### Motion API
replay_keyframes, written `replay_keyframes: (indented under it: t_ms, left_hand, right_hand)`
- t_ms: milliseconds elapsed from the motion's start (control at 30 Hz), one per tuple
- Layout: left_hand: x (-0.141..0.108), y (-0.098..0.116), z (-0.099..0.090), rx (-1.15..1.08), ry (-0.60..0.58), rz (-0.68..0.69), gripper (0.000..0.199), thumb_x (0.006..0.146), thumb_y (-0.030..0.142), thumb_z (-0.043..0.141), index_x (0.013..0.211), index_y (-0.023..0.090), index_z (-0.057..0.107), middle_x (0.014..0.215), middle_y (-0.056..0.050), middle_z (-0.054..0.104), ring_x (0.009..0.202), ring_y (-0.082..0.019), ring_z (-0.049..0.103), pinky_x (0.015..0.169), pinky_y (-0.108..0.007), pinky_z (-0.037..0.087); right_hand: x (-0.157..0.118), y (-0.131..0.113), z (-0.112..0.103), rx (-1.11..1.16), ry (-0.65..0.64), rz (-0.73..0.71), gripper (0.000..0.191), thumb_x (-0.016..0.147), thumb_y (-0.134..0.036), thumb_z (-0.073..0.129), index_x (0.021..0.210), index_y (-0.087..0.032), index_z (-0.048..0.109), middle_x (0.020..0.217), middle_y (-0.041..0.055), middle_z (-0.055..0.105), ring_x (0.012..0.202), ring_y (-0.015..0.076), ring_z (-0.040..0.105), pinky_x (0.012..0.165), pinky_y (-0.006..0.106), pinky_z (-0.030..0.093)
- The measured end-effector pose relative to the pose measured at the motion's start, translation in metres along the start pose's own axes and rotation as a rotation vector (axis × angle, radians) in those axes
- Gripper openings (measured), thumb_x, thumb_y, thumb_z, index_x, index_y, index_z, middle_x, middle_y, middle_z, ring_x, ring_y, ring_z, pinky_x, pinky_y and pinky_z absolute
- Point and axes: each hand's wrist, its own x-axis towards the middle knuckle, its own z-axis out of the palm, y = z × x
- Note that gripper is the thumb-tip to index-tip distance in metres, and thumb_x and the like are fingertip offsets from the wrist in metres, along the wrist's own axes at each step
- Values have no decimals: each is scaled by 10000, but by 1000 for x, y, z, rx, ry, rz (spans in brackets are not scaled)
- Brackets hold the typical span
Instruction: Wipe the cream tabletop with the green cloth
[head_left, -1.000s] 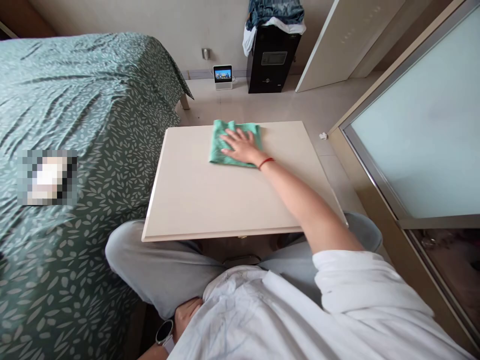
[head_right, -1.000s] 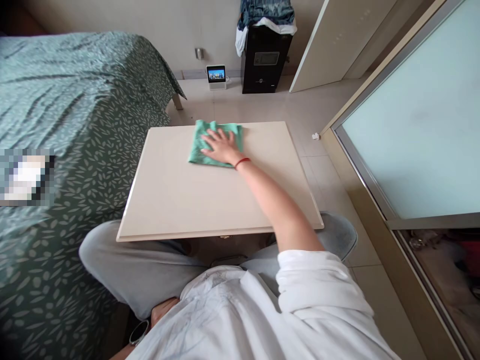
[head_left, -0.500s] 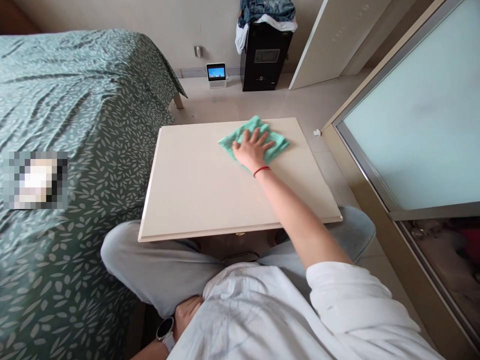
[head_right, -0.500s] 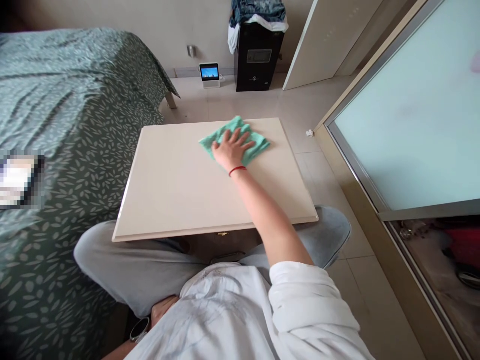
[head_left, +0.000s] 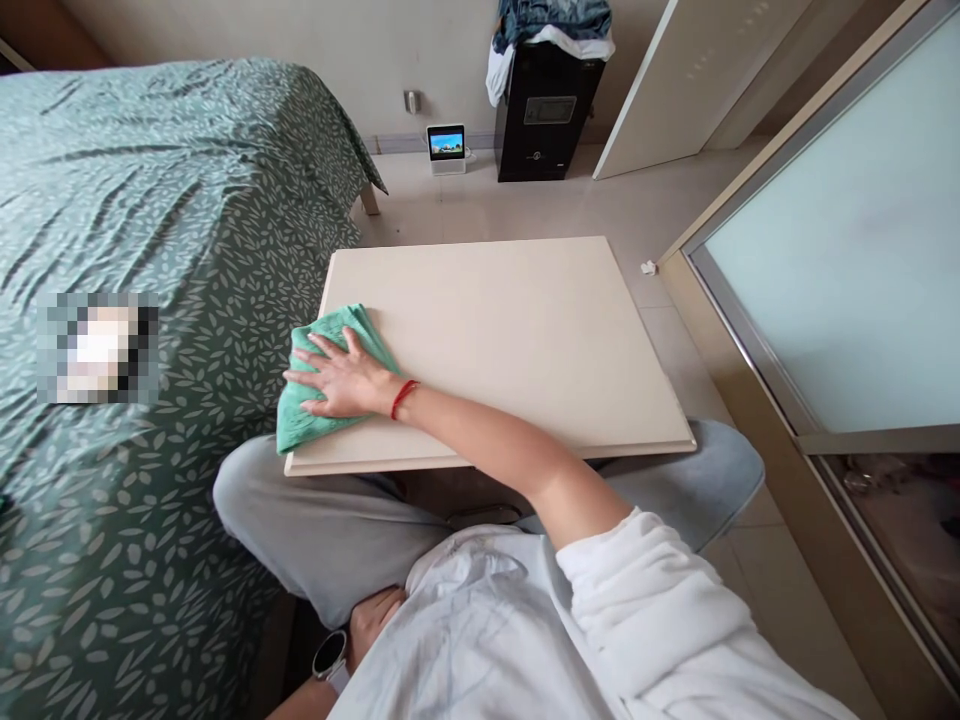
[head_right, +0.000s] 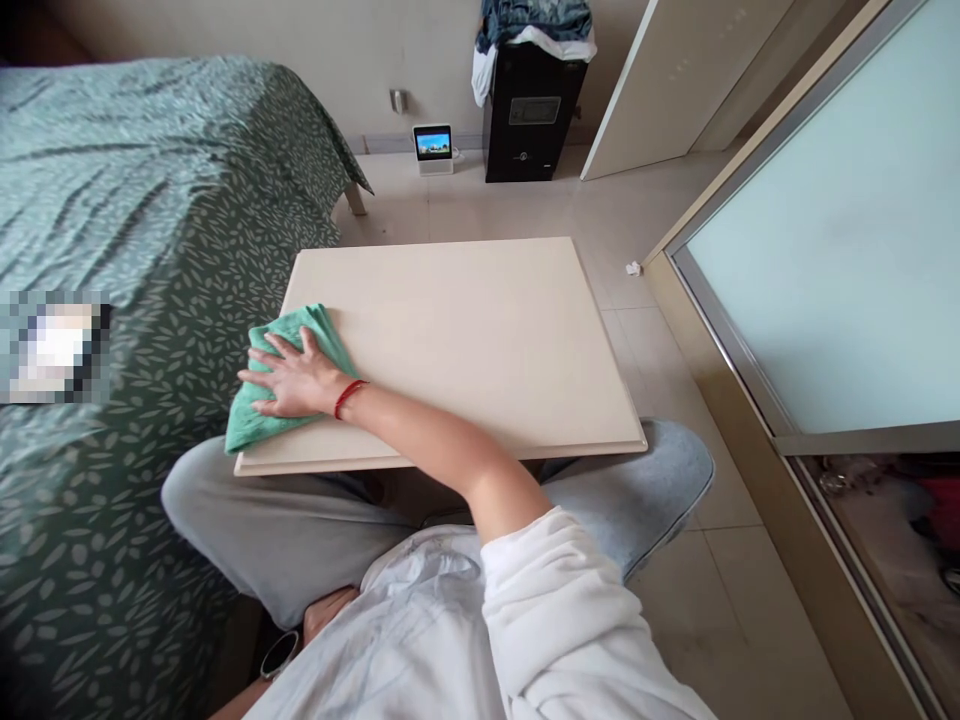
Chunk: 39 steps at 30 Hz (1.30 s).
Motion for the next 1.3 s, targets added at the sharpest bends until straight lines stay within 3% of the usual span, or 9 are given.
replay_keyframes:
  t_ms: [200,333,500,600,667,867,1033,1167,1300]
  left_hand:
    - [1,2,1,-18,19,-20,368,803,310,329,467,181,403,432,39,410,369,-53,416,396,-157,275]
    - [4,4,-1,-30,28,-13,388,808,334,301,465,187,404,428,35,407,365,-63,413,392,-168,274]
    - [5,5,-2,-38,7,25,374,805,340,309,472,188,385,437,36,403,382,-61,404,409,-173,267]
    - [4,4,-2,-31,4,36,341,804,316,320,497,190,401,450,35,412,388,-60,413,411,-167,276]
    - [4,3,-1,-24,-5,42,306,797,303,344,523,192,422,465,33,427,395,-62,428,412,-164,285]
    - [5,4,-1,-15,34,52,343,803,286,331,480,182,382,433,43,387,373,-48,401,395,-157,258]
    - [2,2,-1,22,20,48,316,804,275,340,513,186,423,439,44,401,377,-47,398,399,-153,261]
    - [-2,1,-1,36,21,22,347,817,296,305,515,183,432,443,36,415,379,-54,397,408,-160,270]
    - [-5,0,0,35,7,4,358,819,298,303,505,181,427,445,35,419,377,-52,392,405,-161,263]
  right_hand:
    - [-115,105,-11,117,61,425,766,1228,-561,472,1959,-339,406,2069,27,208,1921,380,166,1543,681,95]
    - [-225,171,-11,82,120,805,776,1216,-436,409,1948,-179,412,2050,200,230,1895,499,199,1460,856,183]
    - [-303,195,7,76,253,1245,791,1229,-538,322,1939,-198,405,2031,262,260,1835,581,319,1305,947,400]
    - [-291,179,12,50,243,1381,835,1234,-555,315,1945,-121,377,2011,329,254,1805,636,341,1283,961,420]
    - [-263,160,10,35,230,1336,837,1229,-537,354,1943,-103,394,2010,317,270,1828,627,299,1363,925,353]
    - [-129,71,5,63,151,704,850,1192,-508,544,1948,-143,409,2031,247,251,1856,599,250,1430,913,248]
    - [-35,-12,23,93,135,160,814,1181,-558,610,1911,-214,496,2030,209,272,1864,586,231,1424,929,229]
    - [-17,-32,35,62,120,-95,689,1197,-440,619,1870,-299,568,2009,143,378,1878,538,232,1428,942,192]
    - [-49,5,34,108,132,-37,703,1191,-462,640,1878,-339,560,2035,123,315,1894,506,195,1440,939,139]
